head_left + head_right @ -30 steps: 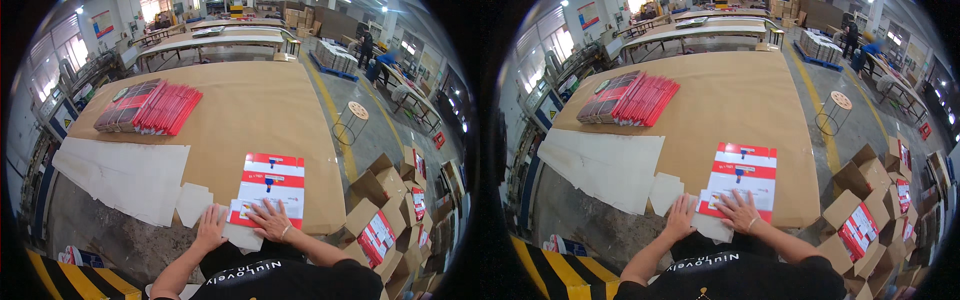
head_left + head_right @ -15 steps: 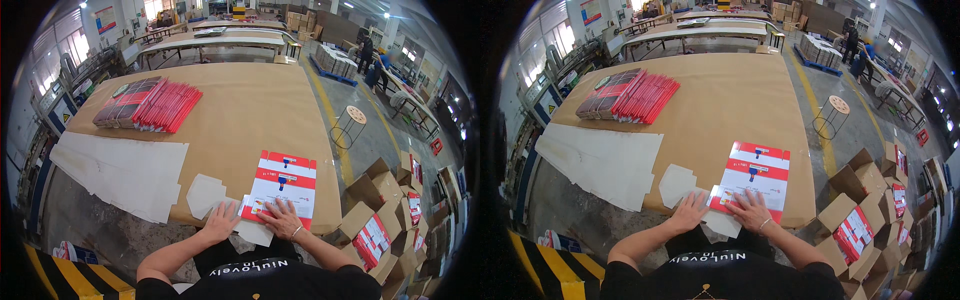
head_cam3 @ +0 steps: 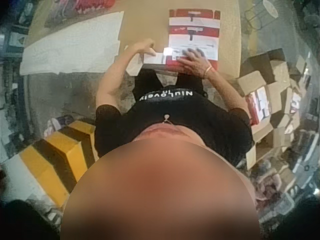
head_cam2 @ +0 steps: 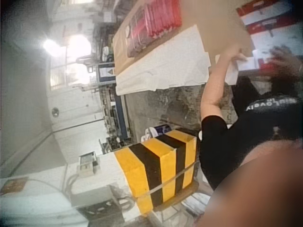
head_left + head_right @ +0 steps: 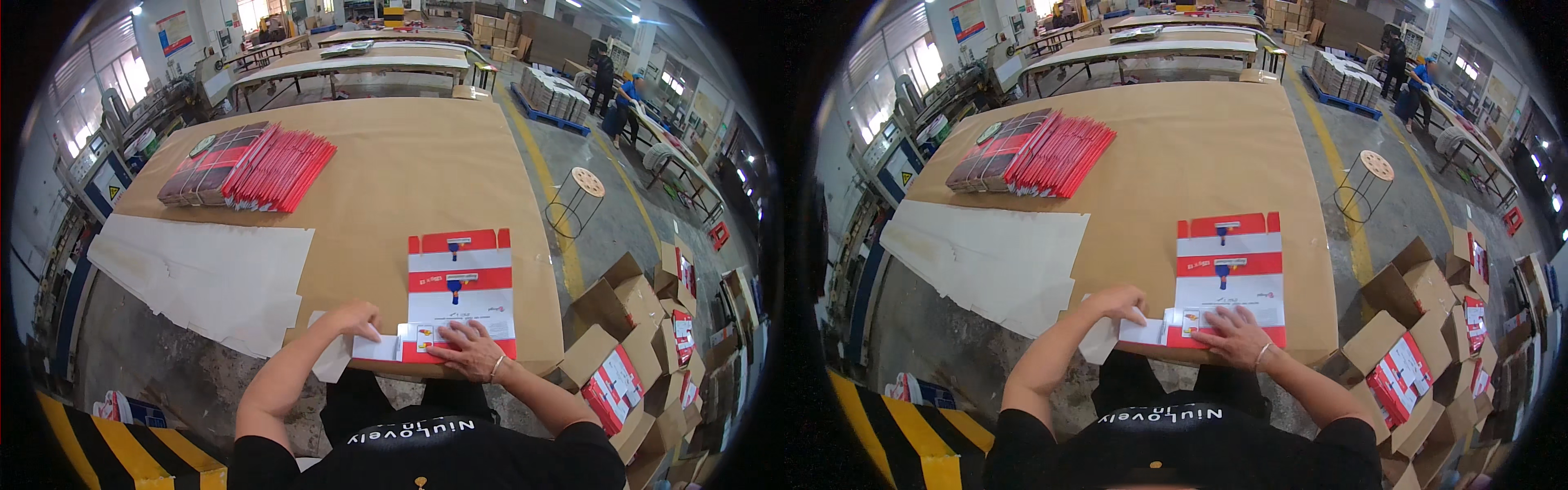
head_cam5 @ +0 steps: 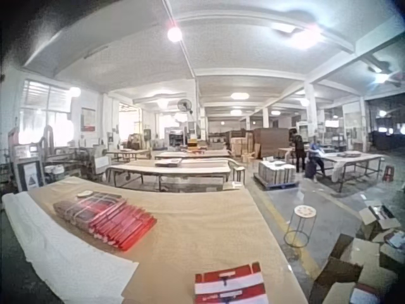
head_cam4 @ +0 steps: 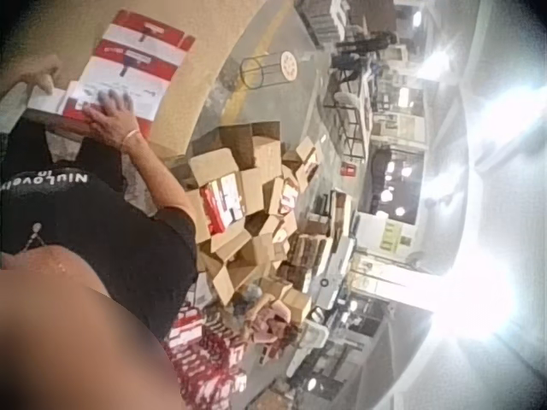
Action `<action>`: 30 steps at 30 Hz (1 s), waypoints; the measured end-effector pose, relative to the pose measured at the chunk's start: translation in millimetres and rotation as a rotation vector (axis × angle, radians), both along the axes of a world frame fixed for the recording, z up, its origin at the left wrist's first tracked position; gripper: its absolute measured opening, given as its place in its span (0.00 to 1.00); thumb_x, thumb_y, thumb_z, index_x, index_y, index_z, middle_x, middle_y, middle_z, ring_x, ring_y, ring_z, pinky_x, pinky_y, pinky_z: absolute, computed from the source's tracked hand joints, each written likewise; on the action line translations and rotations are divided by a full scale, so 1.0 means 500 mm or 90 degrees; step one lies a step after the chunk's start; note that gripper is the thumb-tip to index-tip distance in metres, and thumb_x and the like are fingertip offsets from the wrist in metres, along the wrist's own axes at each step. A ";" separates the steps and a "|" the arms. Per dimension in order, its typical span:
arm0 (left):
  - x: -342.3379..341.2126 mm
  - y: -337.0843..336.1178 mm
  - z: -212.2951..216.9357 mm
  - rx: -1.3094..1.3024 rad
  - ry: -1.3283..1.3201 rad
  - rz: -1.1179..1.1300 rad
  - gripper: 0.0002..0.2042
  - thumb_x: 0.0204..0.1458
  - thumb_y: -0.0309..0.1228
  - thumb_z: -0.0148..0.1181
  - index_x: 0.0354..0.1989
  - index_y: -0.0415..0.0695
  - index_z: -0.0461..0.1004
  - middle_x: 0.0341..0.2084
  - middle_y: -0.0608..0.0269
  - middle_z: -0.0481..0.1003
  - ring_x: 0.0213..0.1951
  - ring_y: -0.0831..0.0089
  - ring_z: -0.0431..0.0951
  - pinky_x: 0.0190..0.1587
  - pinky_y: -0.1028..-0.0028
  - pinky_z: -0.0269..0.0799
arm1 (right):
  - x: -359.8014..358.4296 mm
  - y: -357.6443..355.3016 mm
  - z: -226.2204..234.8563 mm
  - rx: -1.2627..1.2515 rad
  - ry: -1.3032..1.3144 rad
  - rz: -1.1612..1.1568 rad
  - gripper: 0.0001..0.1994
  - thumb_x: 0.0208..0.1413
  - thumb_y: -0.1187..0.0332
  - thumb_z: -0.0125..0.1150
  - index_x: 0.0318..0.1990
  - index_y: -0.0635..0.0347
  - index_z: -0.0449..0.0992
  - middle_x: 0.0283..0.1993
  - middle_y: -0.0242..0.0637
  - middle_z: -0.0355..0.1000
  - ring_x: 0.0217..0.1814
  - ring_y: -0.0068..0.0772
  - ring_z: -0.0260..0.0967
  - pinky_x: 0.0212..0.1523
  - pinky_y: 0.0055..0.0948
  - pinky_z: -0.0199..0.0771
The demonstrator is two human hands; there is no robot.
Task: Folding and assembling flat cardboard paper boxes in a paper mill or packaging facility.
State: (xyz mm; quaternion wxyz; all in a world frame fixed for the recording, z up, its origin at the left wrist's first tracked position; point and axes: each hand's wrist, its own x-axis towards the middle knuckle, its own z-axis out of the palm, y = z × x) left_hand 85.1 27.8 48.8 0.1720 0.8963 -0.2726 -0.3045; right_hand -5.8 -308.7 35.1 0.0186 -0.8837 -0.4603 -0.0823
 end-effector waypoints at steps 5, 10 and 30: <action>-0.160 -0.033 -0.088 -0.054 -0.519 0.049 0.17 0.48 0.36 0.67 0.44 0.43 0.74 0.28 0.54 0.75 0.34 0.56 0.78 0.40 0.59 0.73 | 0.006 0.056 0.045 -0.034 0.160 -0.164 0.29 0.56 0.42 0.59 0.66 0.30 0.69 0.56 0.38 0.67 0.58 0.41 0.62 0.61 0.48 0.56; -0.265 0.028 -0.023 -0.022 -0.584 -0.053 0.24 0.47 0.34 0.66 0.56 0.46 0.73 0.48 0.56 0.77 0.53 0.59 0.75 0.51 0.57 0.72 | 0.014 0.022 0.012 0.054 0.106 -0.149 0.32 0.54 0.40 0.60 0.66 0.33 0.69 0.60 0.43 0.64 0.64 0.46 0.59 0.65 0.52 0.54; -0.180 0.010 -0.178 -0.658 -0.361 0.670 0.24 0.58 0.19 0.55 0.65 0.40 0.66 0.59 0.54 0.71 0.62 0.60 0.70 0.64 0.65 0.64 | 0.020 0.039 -0.010 0.110 0.157 -0.004 0.40 0.52 0.69 0.64 0.73 0.37 0.56 0.77 0.48 0.47 0.78 0.64 0.42 0.73 0.65 0.43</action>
